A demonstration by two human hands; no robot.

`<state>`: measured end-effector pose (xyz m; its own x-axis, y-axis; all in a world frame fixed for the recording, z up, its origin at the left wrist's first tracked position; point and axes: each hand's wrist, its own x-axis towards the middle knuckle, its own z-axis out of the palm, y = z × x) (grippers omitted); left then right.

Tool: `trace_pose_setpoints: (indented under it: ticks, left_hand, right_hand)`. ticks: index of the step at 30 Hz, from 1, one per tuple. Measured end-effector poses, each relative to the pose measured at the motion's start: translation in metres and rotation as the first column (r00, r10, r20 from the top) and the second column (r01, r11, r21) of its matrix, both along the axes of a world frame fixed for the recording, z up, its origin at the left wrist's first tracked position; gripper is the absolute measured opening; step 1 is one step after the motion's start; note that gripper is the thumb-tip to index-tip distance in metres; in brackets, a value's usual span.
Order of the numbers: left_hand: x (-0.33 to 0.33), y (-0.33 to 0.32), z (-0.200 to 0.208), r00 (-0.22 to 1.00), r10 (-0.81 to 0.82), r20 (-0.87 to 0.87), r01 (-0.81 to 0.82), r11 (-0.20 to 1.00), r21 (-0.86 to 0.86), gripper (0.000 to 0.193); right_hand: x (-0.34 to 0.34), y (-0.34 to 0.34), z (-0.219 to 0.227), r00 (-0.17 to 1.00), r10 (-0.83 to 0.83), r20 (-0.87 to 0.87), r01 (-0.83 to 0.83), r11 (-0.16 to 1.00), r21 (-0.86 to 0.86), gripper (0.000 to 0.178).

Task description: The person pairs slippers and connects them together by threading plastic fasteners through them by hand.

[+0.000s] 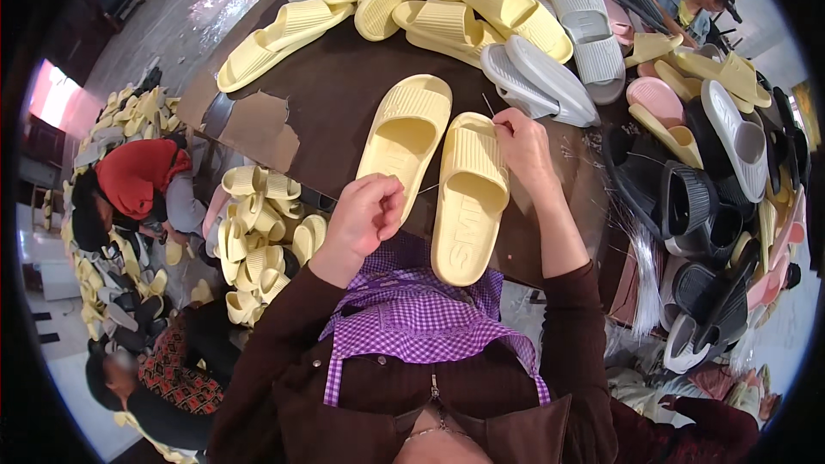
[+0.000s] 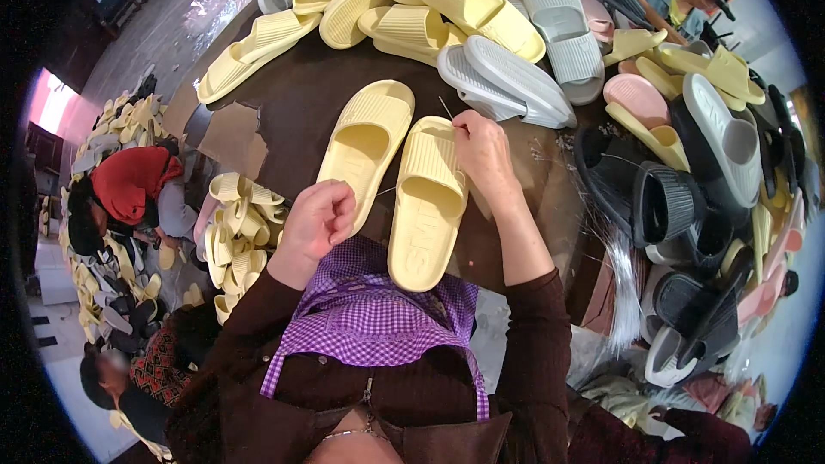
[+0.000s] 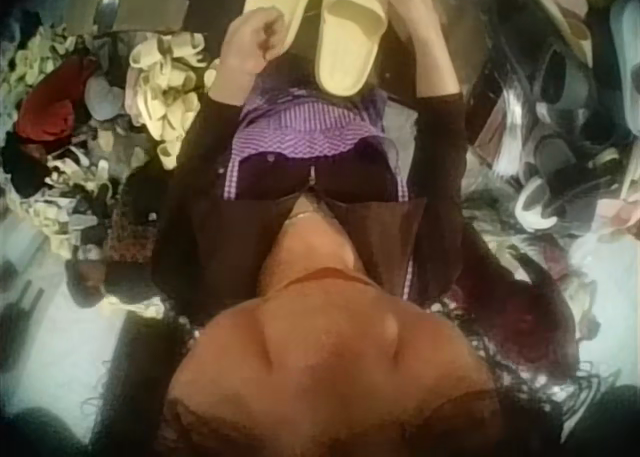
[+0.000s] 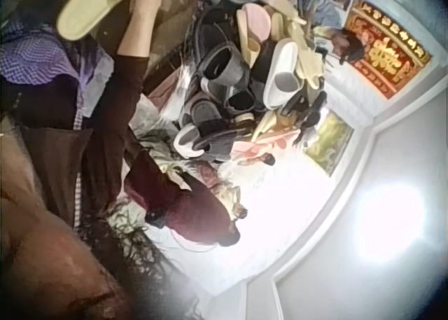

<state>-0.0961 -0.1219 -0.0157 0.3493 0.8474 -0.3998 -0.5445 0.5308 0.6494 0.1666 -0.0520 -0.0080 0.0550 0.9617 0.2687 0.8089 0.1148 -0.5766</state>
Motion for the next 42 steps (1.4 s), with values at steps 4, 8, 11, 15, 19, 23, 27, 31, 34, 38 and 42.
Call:
trace_pose_setpoints:
  ticks: [4,8,11,15,19,23,27,31,34,38,42]
  left_hand:
    - [0.0,-0.013,0.008,0.998,-0.065,0.011,0.065,0.992,-0.111,0.012]
    - [0.003,-0.032,0.017,0.999,-0.038,0.001,0.037,0.981,-0.191,0.011]
    - [0.003,-0.033,0.017,1.0,-0.009,0.002,0.01,0.976,-0.218,0.01]
    - [-0.001,-0.022,0.009,0.998,0.045,0.049,-0.031,0.965,-0.261,0.01]
    - [-0.006,-0.01,0.007,0.992,0.064,0.109,-0.026,0.946,-0.322,0.01]
    - [-0.002,0.006,0.007,0.998,0.018,0.065,0.001,0.958,-0.288,0.01]
    - [0.014,0.044,-0.001,0.999,-0.024,-0.039,0.017,0.985,-0.17,0.01]
    - [0.03,0.074,-0.014,0.995,-0.055,-0.077,0.044,0.988,-0.147,0.008]
    - [0.034,0.08,-0.016,0.993,-0.084,-0.081,0.072,0.987,-0.141,0.006]
    - [0.037,0.081,-0.015,0.987,-0.119,-0.104,0.106,0.987,-0.122,0.005]
    - [0.04,0.082,-0.012,0.983,-0.128,-0.13,0.113,0.987,-0.116,0.005]
  right_hand:
    - [0.0,-0.003,0.003,1.0,0.021,-0.008,-0.021,1.0,0.012,0.015]
    - [-0.003,-0.004,0.005,0.999,0.039,-0.009,-0.039,0.999,0.015,0.014]
    - [-0.002,-0.003,0.005,0.999,0.047,-0.007,-0.047,0.999,0.011,0.014]
    - [-0.006,-0.001,0.009,0.998,0.05,-0.039,-0.049,0.999,0.013,0.012]
    - [-0.006,0.002,0.007,0.999,0.048,-0.024,-0.048,0.999,0.008,0.014]
    - [-0.008,0.006,0.005,0.998,0.054,-0.028,-0.054,0.999,0.004,0.016]
    - [-0.02,0.019,0.01,0.993,0.083,-0.083,-0.083,0.997,0.003,0.015]
    - [-0.026,0.042,0.012,0.969,0.178,-0.17,-0.189,0.98,-0.055,0.014]
    - [-0.03,0.063,0.001,0.917,0.282,-0.282,-0.309,0.949,-0.055,0.015]
    - [-0.037,0.085,-0.01,0.834,0.356,-0.421,-0.424,0.902,-0.077,0.016]
    - [-0.044,0.099,-0.009,0.852,0.249,-0.46,-0.402,0.874,-0.273,0.015]
